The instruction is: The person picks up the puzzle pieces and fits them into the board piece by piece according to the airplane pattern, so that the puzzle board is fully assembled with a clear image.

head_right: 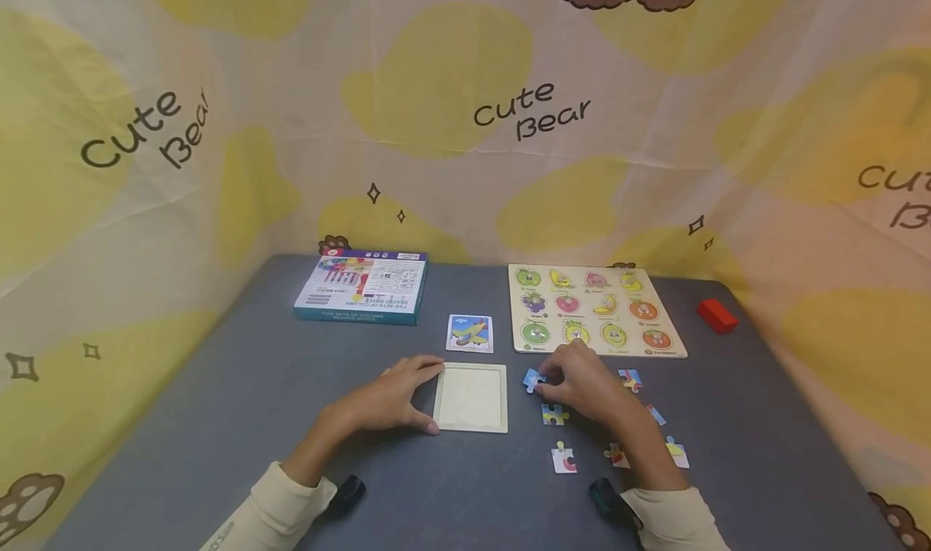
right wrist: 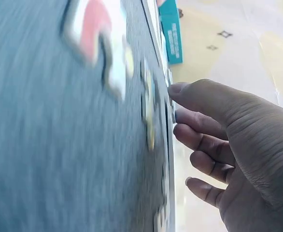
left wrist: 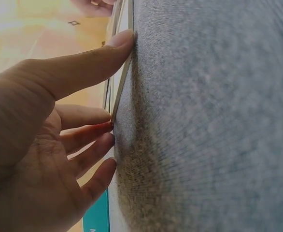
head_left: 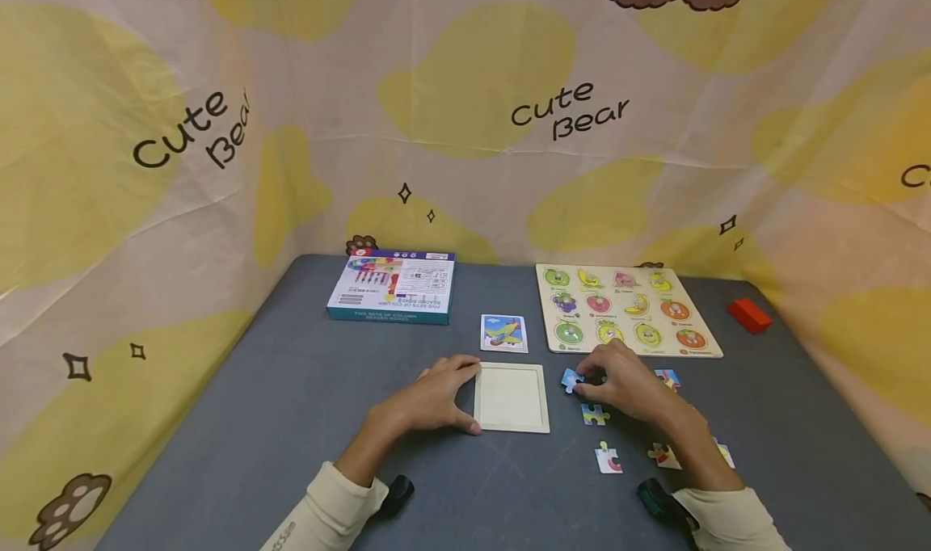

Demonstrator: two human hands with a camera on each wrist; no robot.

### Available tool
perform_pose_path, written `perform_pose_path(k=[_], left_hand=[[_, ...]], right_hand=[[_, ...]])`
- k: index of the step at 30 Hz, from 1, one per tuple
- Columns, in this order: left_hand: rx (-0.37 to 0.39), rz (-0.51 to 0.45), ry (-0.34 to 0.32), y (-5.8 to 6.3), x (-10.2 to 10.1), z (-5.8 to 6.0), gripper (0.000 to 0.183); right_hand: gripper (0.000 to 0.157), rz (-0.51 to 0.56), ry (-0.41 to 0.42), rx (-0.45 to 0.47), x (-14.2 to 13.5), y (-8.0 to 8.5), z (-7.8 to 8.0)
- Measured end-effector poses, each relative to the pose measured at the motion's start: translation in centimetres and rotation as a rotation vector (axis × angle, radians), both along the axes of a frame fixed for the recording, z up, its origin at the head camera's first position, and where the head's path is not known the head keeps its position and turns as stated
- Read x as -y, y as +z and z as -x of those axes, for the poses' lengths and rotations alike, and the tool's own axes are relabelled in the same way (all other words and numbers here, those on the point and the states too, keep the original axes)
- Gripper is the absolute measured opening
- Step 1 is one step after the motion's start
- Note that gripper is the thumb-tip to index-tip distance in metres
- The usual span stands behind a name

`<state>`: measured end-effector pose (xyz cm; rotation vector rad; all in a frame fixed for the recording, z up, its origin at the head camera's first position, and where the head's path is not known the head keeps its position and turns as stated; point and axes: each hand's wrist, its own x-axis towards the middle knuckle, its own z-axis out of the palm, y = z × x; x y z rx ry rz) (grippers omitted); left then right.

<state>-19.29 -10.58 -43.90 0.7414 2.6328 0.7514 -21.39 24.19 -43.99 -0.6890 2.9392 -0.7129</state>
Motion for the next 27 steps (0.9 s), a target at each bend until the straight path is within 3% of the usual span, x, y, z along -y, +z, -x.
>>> perform_pose_path(k=[4, 10, 16, 27], left_hand=[[0.010, -0.003, 0.008, 0.0, 0.1, 0.1, 0.092], [0.005, -0.010, 0.002, -0.1, 0.1, 0.1, 0.090], [0.002, -0.011, 0.005, -0.1, 0.1, 0.1, 0.090], [0.015, -0.020, 0.015, -0.2, 0.1, 0.1, 0.091]], right_hand=[[0.017, -0.008, 0.020, 0.010, 1.9, 0.2, 0.0], [0.016, -0.018, 0.111, -0.070, 4.6, 0.1, 0.2], [0.017, -0.024, 0.152, -0.082, 7.2, 0.2, 0.2], [0.018, 0.005, 0.226, -0.119, 10.0, -0.3, 0.9]])
